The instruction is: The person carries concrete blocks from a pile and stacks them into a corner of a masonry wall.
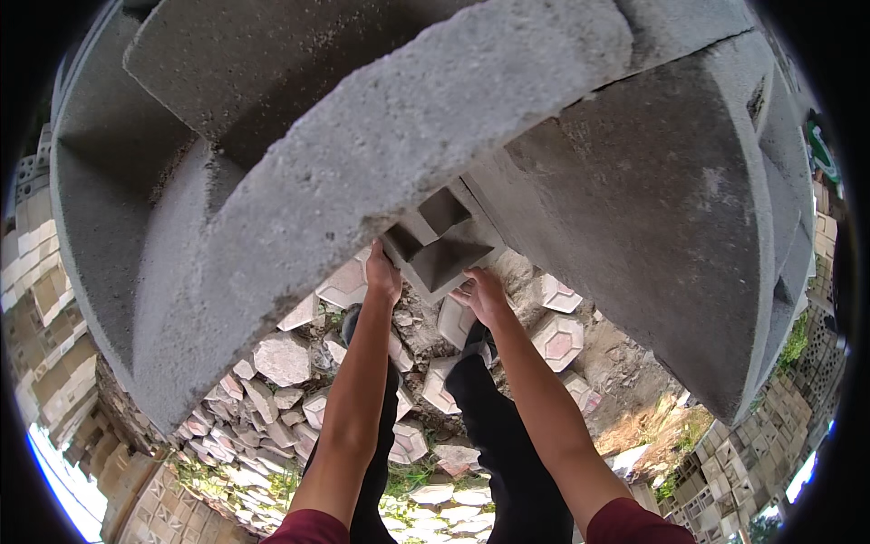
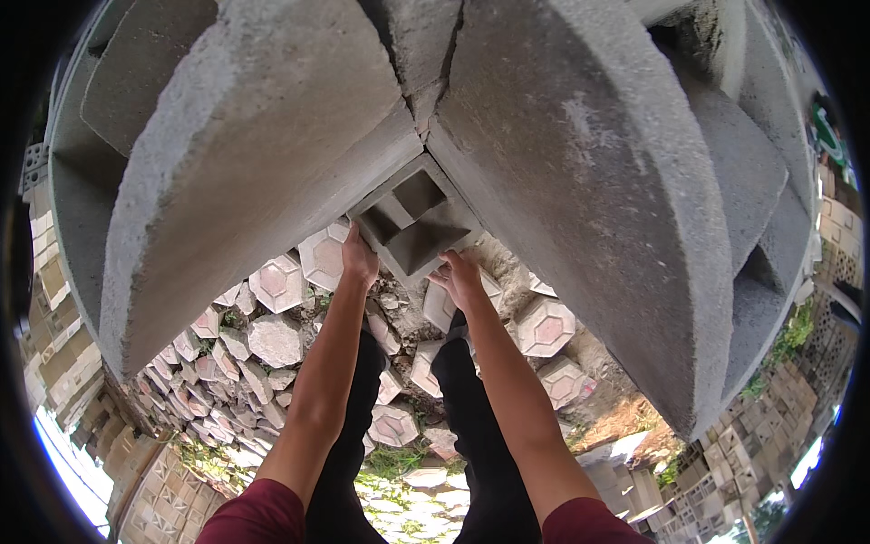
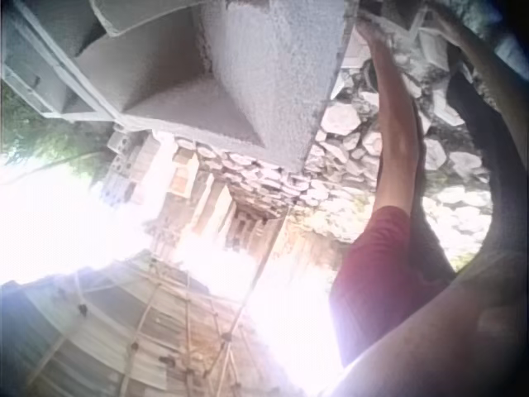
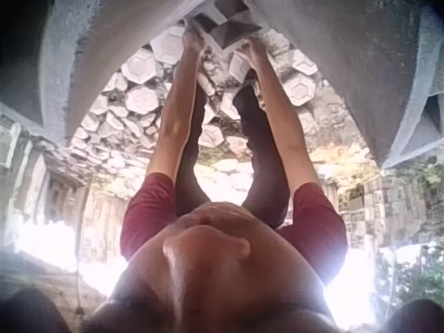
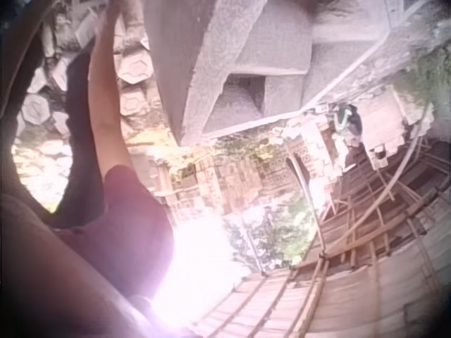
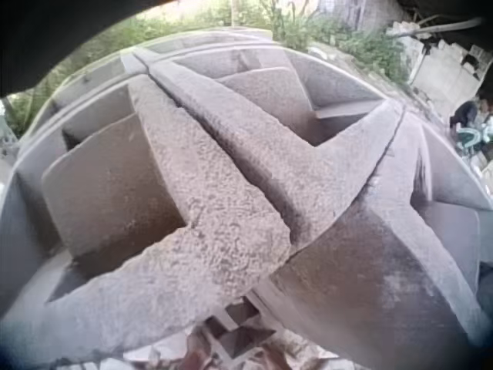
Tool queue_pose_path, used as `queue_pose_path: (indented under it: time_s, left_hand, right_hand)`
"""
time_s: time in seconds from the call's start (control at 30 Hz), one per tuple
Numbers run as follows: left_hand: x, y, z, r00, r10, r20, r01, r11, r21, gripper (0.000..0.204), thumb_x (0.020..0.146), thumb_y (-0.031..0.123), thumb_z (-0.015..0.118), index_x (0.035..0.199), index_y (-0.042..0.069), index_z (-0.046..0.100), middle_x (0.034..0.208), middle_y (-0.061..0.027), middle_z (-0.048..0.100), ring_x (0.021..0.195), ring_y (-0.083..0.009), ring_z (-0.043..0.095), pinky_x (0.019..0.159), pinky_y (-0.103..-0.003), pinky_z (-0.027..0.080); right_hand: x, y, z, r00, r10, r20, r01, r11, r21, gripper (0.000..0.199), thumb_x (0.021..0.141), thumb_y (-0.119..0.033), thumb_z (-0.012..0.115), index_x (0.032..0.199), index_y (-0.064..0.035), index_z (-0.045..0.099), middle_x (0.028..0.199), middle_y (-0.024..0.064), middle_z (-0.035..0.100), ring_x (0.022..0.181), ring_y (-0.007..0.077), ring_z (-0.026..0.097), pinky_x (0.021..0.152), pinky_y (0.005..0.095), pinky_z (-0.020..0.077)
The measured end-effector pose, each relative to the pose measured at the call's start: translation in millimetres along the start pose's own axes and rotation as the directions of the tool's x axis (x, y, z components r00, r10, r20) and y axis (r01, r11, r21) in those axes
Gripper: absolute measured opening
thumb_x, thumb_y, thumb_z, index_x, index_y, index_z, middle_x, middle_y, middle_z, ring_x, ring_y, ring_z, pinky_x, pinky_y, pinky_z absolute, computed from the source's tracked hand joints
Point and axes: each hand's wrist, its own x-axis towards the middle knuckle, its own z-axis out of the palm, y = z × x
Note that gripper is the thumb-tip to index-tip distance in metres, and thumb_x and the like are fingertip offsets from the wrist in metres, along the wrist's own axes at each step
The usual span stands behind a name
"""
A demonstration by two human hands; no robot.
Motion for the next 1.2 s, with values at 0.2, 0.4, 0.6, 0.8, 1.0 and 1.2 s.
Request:
queue_pose_path:
  time_s: [0.2, 0.4, 0.6, 0.8, 1.0, 1.2]
  left_hand:
    - [-82, 56, 102, 0.904, -0.086, -0.419, 0.304, 0.818, 0.488, 0.063, 0.098, 0.051, 0.032, 0.15, 0.019, 0.019, 0.155, -0.0005, 0.024, 0.144, -0.0167, 0.016, 0.11, -0.053, 0.014]
    - [-244, 143, 222, 0.928, -0.234, -0.291, 0.366, 0.728, 0.58, 0.059, 0.098, 0.049, 0.032, 0.139, 0.007, 0.04, 0.145, -0.0104, 0.041, 0.138, -0.0255, 0.03, 0.11, -0.05, 0.019]
    - [-397, 279, 374, 0.977, -0.111, -0.18, 0.177, 0.894, 0.412, 0.049, 0.1, 0.042, 0.031, 0.127, 0.006, 0.05, 0.13, -0.0098, 0.055, 0.127, -0.0216, 0.042, 0.107, -0.048, 0.023]
    - [-501, 337, 478, 0.987, -0.009, 0.159, -0.096, 0.762, 0.64, 0.046, 0.099, 0.036, 0.034, 0.121, 0.0, 0.053, 0.114, -0.0139, 0.062, 0.109, -0.0221, 0.058, 0.092, -0.036, 0.043]
    - [-558, 344, 499, 0.965, -0.027, 0.26, -0.163, 0.712, 0.683, 0.044, 0.099, 0.037, 0.04, 0.116, 0.001, 0.058, 0.108, -0.0122, 0.065, 0.102, -0.0202, 0.062, 0.087, -0.035, 0.047]
    - [-555, 355, 501, 0.883, -0.214, 0.418, -0.182, 0.664, 0.725, 0.04, 0.098, 0.034, 0.043, 0.113, 0.001, 0.06, 0.107, -0.0125, 0.066, 0.1, -0.0195, 0.063, 0.085, -0.033, 0.047]
  right_hand:
    - [-86, -16, 43, 0.97, -0.106, -0.221, 0.04, 0.958, -0.284, 0.045, 0.091, -0.018, 0.054, 0.132, -0.0039, 0.042, 0.125, 0.0133, 0.051, 0.113, 0.0281, 0.055, 0.092, 0.0484, 0.0488]
    - [-261, -63, 124, 0.988, -0.056, -0.143, 0.008, 0.949, -0.315, 0.032, 0.095, -0.021, 0.051, 0.121, -0.0027, 0.052, 0.11, 0.0126, 0.063, 0.102, 0.0244, 0.063, 0.085, 0.0373, 0.052]
    - [-463, -146, 235, 0.975, -0.203, 0.089, 0.216, 0.959, -0.182, 0.03, 0.097, -0.022, 0.048, 0.119, -0.0016, 0.052, 0.109, 0.0139, 0.064, 0.1, 0.0235, 0.064, 0.086, 0.0364, 0.0512]
    - [-638, -190, 284, 0.958, -0.268, 0.099, 0.266, 0.963, 0.034, 0.028, 0.097, -0.02, 0.046, 0.117, -0.0025, 0.053, 0.108, 0.013, 0.064, 0.098, 0.0215, 0.064, 0.083, 0.0349, 0.0517]
    - [-722, -165, 298, 0.911, -0.411, 0.039, 0.412, 0.911, -0.009, 0.024, 0.096, -0.017, 0.046, 0.114, -0.003, 0.054, 0.105, 0.0111, 0.066, 0.091, 0.0195, 0.065, 0.081, 0.0323, 0.0515]
    - [-743, -136, 312, 0.776, -0.614, -0.145, 0.623, 0.782, 0.019, 0.019, 0.095, -0.015, 0.048, 0.108, -0.0033, 0.057, 0.101, 0.0096, 0.066, 0.087, 0.0173, 0.064, 0.077, 0.0308, 0.0515]
